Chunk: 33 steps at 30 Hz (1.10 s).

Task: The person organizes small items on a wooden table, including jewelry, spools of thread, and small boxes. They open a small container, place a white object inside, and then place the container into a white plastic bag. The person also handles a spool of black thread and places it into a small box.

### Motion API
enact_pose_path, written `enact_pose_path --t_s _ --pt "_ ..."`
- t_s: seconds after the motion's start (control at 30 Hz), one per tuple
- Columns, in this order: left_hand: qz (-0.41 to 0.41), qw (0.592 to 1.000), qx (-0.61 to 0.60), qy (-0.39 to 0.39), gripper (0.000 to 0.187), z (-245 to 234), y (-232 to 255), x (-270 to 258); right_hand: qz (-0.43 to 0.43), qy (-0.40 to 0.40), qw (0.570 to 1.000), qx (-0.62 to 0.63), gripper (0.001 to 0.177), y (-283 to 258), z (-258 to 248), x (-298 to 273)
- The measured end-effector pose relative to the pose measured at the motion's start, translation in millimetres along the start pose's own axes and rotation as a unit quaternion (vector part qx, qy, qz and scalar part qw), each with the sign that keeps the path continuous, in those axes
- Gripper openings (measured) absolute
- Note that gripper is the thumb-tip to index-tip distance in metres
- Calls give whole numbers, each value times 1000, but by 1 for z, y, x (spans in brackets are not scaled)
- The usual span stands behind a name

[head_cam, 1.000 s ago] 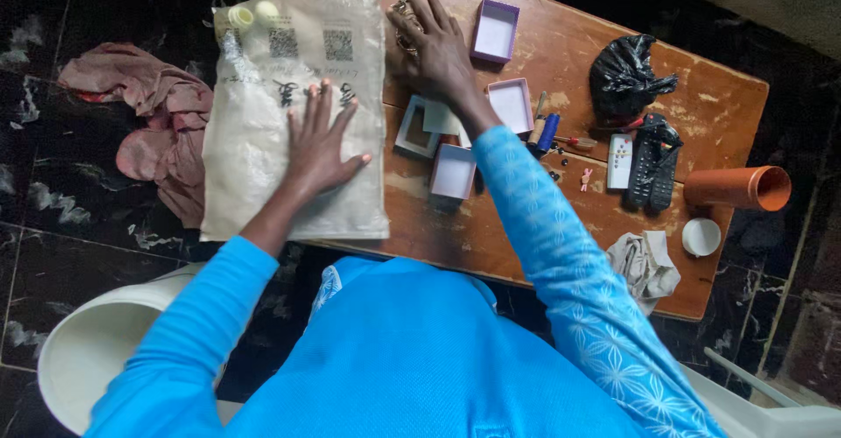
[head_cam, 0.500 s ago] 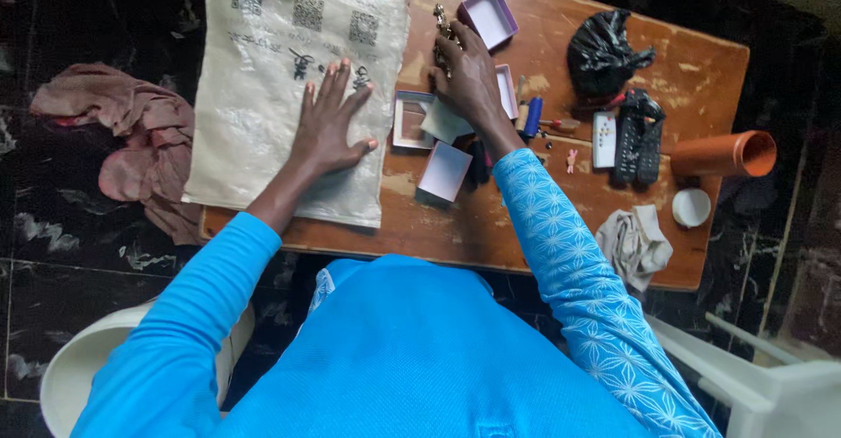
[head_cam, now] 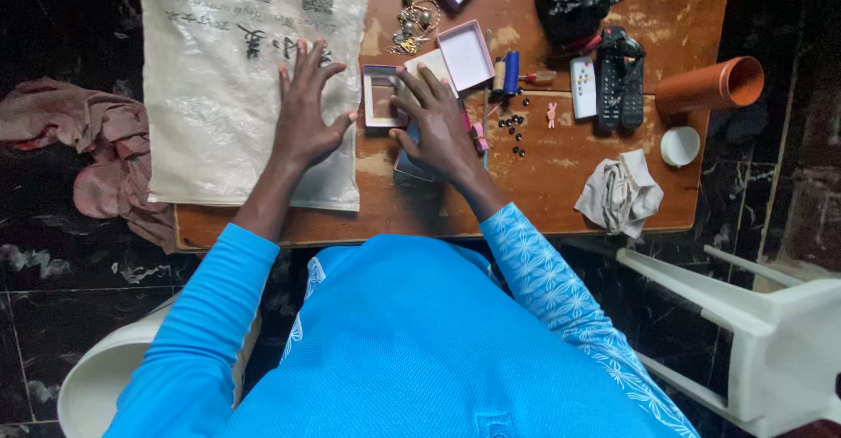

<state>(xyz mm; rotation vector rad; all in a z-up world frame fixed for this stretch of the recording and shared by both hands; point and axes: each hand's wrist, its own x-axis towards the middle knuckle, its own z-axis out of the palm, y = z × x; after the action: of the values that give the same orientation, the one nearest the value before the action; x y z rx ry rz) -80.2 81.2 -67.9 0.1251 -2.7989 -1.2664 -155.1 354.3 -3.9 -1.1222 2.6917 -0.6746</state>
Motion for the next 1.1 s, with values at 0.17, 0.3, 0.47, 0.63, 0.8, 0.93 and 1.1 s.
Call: enact_pose_path --t_s 0.17,0.3,0.47,0.63,0.8,0.93,1.1 --pt "14 998 -65 -3 72 13 42 -15 26 3 999 25 56 -8 -7 -28" --pt "31 990 -129 41 59 10 81 -28 56 54 991 111 44 -14 -27 -49" --pt "35 974 -216 64 42 10 124 -42 103 136 969 179 25 -12 -43 -78" --pt "17 977 -210 42 24 25 141 -54 233 140 933 237 14 -5 -38 -110" --pt "-31 990 -138 -18 22 48 141 -62 298 123 920 221 19 -6 -24 -131" --pt "-61 990 -115 -45 25 53 137 -66 262 110 923 261 29 -6 -20 -137" --pt "-80 990 -109 -41 19 55 135 -69 307 160 907 238 20 5 -21 -139"
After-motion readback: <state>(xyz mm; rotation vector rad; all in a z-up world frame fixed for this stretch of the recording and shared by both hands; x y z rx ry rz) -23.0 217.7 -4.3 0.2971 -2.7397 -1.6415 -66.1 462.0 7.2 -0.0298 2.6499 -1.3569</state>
